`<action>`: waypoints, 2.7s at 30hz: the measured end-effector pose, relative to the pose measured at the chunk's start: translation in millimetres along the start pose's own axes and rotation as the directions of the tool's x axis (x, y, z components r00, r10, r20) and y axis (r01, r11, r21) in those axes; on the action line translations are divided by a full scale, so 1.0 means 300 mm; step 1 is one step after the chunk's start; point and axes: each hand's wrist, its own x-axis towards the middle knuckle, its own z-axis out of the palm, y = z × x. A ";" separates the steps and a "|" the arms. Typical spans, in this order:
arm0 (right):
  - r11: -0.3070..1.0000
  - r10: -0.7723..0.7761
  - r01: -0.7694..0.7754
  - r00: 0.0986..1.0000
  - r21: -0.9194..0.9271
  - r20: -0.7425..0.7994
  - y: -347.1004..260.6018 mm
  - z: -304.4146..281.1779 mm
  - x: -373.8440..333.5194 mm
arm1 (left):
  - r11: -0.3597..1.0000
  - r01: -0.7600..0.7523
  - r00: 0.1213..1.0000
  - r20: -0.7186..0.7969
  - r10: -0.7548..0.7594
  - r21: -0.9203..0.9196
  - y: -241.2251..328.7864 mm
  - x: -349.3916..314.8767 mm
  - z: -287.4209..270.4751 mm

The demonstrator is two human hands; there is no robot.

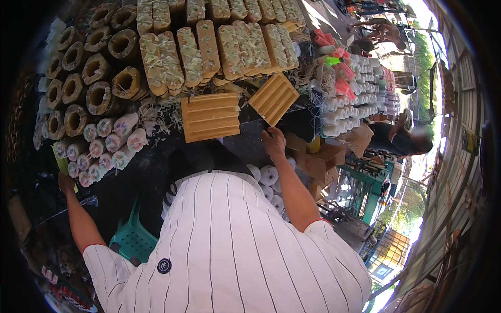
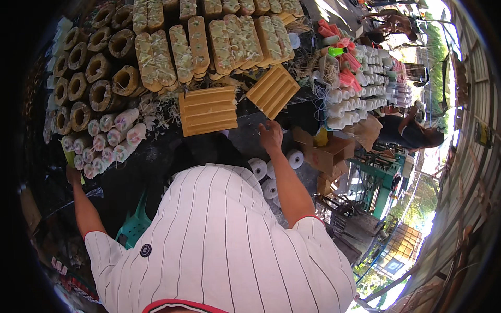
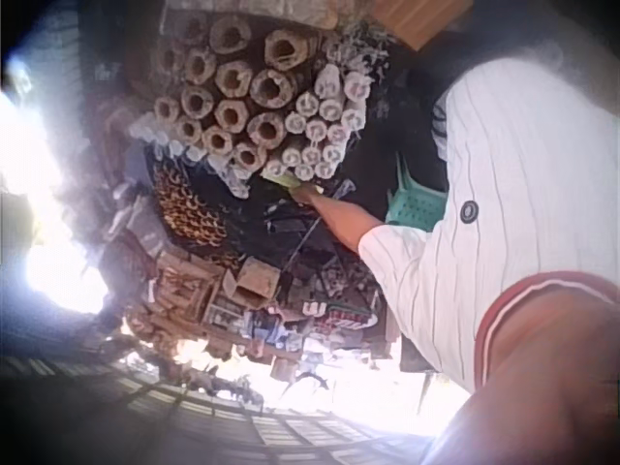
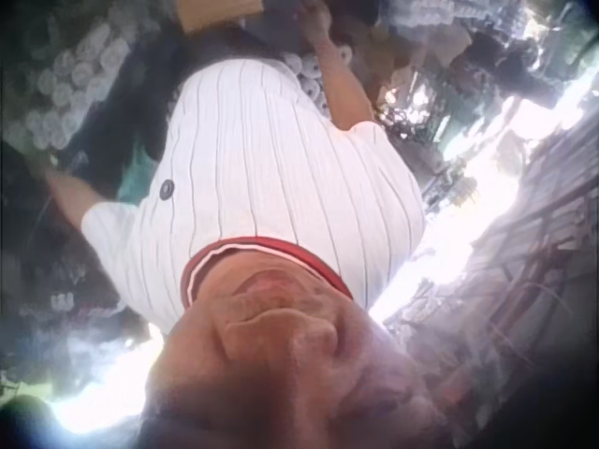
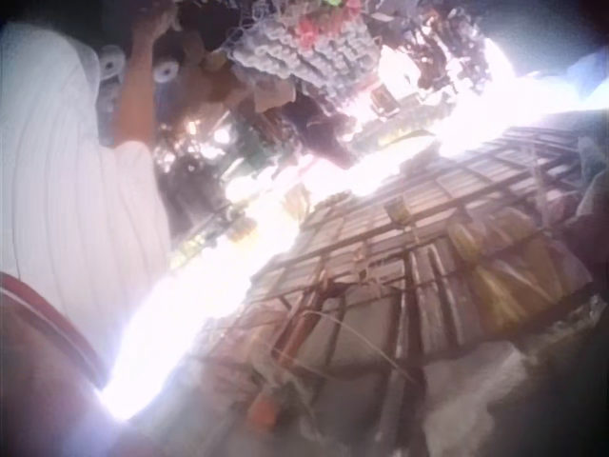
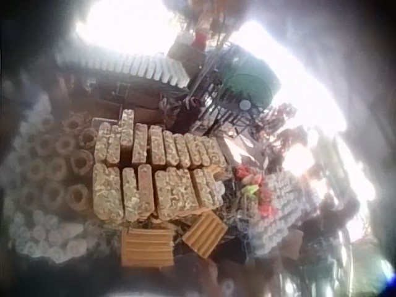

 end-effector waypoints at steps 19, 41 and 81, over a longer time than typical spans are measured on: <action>0.389 0.132 -0.536 0.837 0.749 0.531 0.202 -0.052 0.429 | 0.053 0.863 0.461 0.827 0.321 -0.502 1.474 -1.095 -0.151; 0.247 -0.185 -0.675 0.671 0.695 0.718 0.213 -0.099 0.494 | -0.137 0.440 0.886 0.454 -0.098 -0.888 1.854 -1.254 -0.384; 0.419 -0.179 0.087 0.984 0.904 -0.011 -0.095 -0.026 -0.142 | 0.380 -0.003 0.835 0.206 0.509 -0.925 1.746 -1.018 -0.609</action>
